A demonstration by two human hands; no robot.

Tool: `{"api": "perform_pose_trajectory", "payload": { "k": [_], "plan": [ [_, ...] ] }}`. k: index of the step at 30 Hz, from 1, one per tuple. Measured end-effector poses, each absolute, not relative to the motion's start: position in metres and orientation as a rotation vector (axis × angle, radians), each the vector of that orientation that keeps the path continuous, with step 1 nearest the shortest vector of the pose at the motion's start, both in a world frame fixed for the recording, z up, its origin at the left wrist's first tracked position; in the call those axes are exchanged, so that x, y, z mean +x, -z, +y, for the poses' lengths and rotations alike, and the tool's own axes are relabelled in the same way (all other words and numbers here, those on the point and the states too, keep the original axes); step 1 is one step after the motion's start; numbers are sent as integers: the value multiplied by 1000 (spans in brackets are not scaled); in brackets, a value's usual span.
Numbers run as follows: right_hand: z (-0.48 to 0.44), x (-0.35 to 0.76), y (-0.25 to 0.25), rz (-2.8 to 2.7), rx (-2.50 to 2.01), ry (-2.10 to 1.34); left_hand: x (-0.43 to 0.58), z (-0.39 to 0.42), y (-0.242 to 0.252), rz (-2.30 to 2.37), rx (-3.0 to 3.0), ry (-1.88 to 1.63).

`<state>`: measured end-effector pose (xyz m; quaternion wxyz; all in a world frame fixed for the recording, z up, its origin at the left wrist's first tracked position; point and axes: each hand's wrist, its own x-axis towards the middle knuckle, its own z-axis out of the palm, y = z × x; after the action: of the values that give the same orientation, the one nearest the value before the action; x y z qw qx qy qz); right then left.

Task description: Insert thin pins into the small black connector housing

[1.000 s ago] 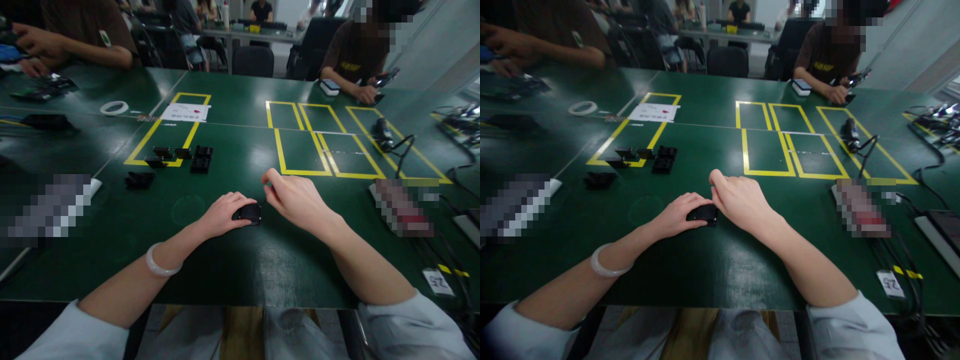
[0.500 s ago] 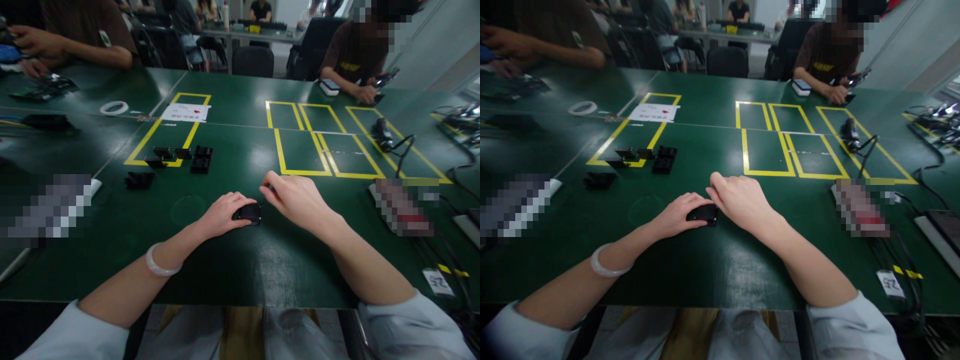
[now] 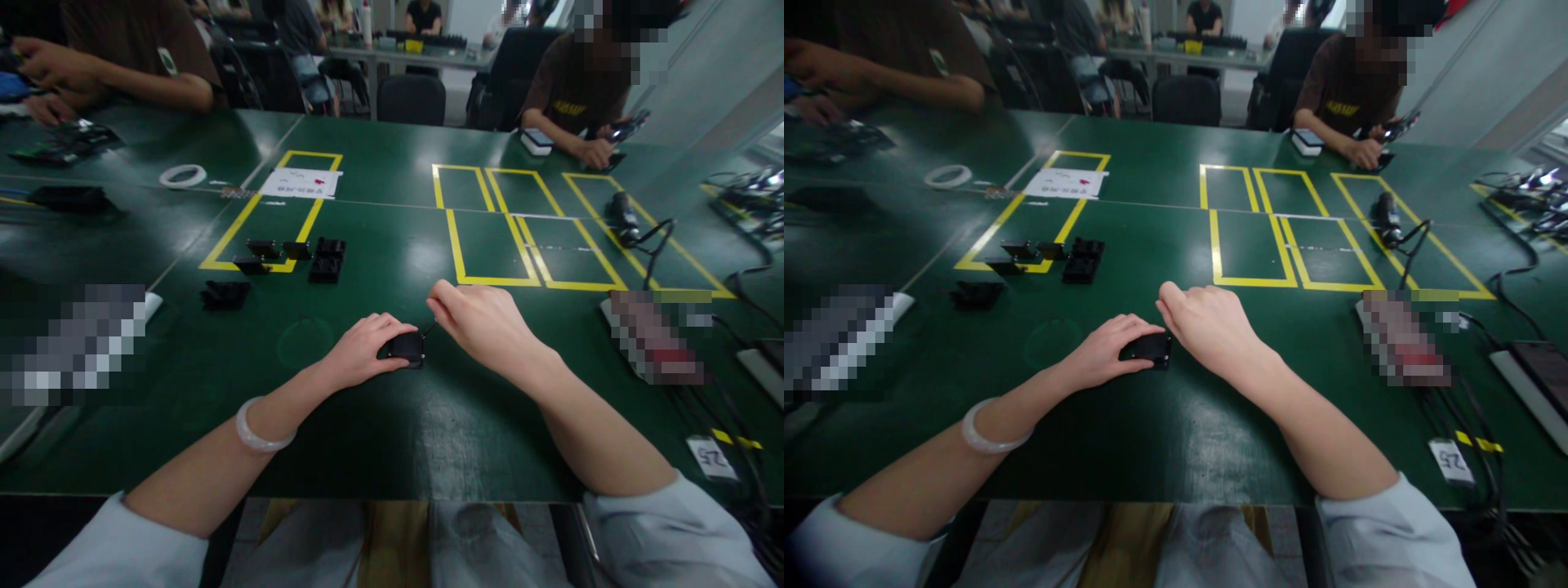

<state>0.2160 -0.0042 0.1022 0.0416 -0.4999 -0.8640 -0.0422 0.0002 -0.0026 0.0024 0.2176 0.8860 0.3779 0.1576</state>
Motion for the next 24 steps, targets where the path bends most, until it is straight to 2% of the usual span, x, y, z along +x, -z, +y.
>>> {"api": "perform_pose_trajectory", "payload": {
  "k": [24],
  "plan": [
    [-5,217,-102,-2636,-1451,33,1,-2,-3,1046,2451,-443]
  ]
}}
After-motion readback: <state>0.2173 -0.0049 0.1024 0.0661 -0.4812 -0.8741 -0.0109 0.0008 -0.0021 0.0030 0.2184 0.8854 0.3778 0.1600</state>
